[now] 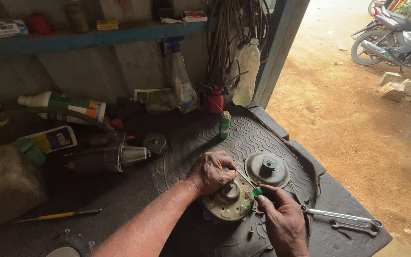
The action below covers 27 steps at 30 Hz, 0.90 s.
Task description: The person disassembles a small electric motor on a workbench by removing screws with a screwdriver and prying off the casing by hand.
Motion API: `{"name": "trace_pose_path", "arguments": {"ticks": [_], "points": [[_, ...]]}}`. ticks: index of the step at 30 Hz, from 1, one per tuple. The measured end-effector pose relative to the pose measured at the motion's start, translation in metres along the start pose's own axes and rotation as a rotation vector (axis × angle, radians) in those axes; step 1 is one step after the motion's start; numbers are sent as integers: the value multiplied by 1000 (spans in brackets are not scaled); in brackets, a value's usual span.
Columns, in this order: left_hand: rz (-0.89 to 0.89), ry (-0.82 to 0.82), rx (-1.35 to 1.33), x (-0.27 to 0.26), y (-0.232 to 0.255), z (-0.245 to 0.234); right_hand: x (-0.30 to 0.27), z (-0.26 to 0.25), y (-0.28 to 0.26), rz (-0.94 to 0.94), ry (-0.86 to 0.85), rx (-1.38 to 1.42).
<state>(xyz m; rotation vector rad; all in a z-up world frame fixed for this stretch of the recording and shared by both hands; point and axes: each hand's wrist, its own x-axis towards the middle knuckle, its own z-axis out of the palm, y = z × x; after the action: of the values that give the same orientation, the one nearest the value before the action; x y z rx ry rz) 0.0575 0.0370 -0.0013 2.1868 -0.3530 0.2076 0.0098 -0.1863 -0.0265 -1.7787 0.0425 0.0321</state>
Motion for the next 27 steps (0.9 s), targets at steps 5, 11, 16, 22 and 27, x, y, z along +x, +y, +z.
{"name": "trace_pose_path", "arguments": {"ticks": [5,11,16,22,27], "points": [[-89,24,65,-2,10,3,2,14,-30,-79,120,-432],[72,216,122,-21,18,10,22,17,-23,-454,186,-591],[9,106,-8,-19,18,1,34,10,-13,-587,109,-490],[113,123,-54,-18,17,-4,57,2,-13,-749,-86,-446],[-13,86,-21,-10,20,-5,79,1,-9,-799,-136,-557]]}}
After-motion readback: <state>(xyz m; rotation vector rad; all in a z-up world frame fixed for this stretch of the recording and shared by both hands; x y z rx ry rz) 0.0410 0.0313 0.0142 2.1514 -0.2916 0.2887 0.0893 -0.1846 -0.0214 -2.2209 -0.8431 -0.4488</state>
